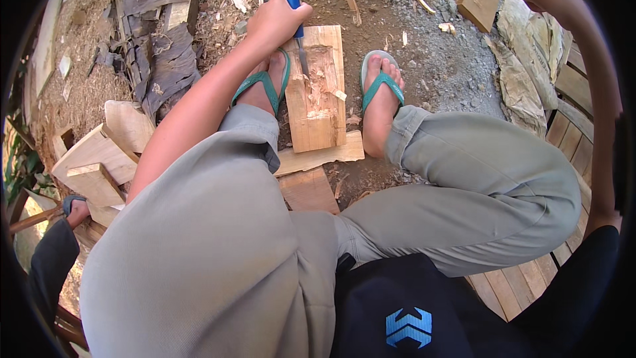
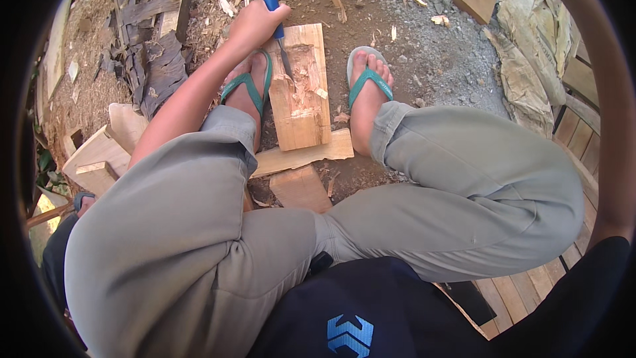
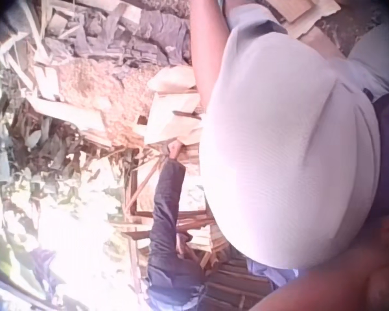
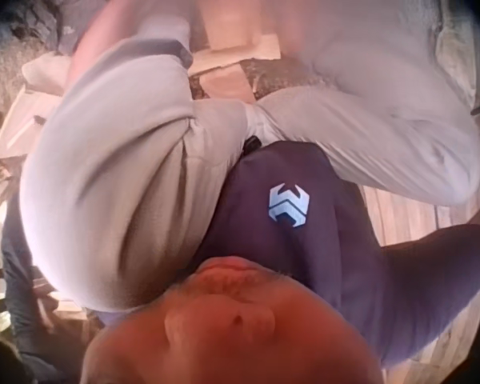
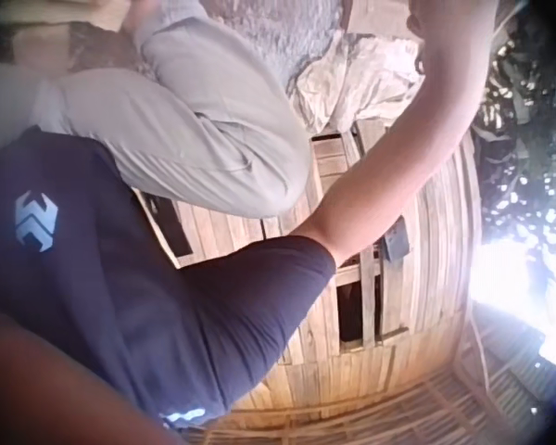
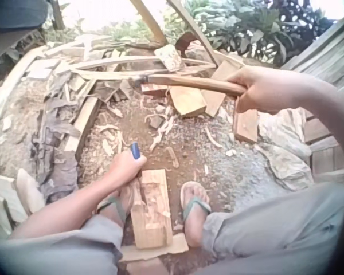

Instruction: The person carves a square-shaped hole into a block of wood using a chisel and a hammer, occasionally brushing away wood shavings by hand.

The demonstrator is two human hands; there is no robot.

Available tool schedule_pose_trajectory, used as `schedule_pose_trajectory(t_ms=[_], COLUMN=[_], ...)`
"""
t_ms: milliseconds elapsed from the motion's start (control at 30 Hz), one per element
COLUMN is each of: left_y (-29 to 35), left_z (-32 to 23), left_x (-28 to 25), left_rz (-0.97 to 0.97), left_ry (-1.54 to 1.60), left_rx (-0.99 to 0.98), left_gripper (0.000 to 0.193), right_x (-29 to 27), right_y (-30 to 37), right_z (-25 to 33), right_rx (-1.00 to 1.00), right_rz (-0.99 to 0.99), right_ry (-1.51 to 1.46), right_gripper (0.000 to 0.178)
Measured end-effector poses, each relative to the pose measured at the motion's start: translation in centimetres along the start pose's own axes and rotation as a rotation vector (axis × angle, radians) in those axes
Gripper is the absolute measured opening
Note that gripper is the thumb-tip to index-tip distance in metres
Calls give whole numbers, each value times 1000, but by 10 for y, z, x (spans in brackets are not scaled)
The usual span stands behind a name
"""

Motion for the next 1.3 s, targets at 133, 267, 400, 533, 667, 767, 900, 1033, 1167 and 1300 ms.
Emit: schedule_pose_trajectory(t_ms=[133, 267, 400, 533, 667, 767, 900, 1033, 1167, 1300], left_y=[5, 9, 3, 4, 1, 2, 5, 6, 7, 6], left_z=[-3, -1, -2, -6, 4, -2, -10, -9, -17, -11], left_x=[0, 5, -1, 0, 6, 3, 2, 2, 3, 4], left_rz=[-5, 39, 8, 55, 19, 56, 77, 92, 101, 82], left_ry=[-15, 9, 64, 59, 49, 48, 34, 6, -16, -16], left_rx=[15, -10, 20, 7, 1, 14, -4, -3, 11, -18], left_gripper=[55, 54, 53, 54, 52, 52, 50, 52, 53, 53], right_x=[41, 132, 106, 76, 116, 127, 87, 125, 133, 109], right_y=[-56, -61, -86, -112, -98, -71, -105, -81, -84, -102], right_z=[-36, -24, -29, -41, -33, -27, -47, -34, -46, -50], right_rx=[-277, -307, -241, -153, -314, -194, -142, -179, -209, -124], right_rz=[-110, -18, 216, 11, -54, 334, 128, 38, 214, -44], right_ry=[-9, -293, -44, -327, -305, -194, -204, -325, -235, -343], right_gripper=[21, 19, 22, 12, 12, 18, 20, 21, 20, 17])
Point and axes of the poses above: each hand's wrist, its own y-axis away from the middle knuckle, its own x-axis out of the palm, z = x × y, the point moved 3 cm from there along -y, towards the middle knuckle, and after that the axes turned 2 degrees about -x, right-handed, at the moved point
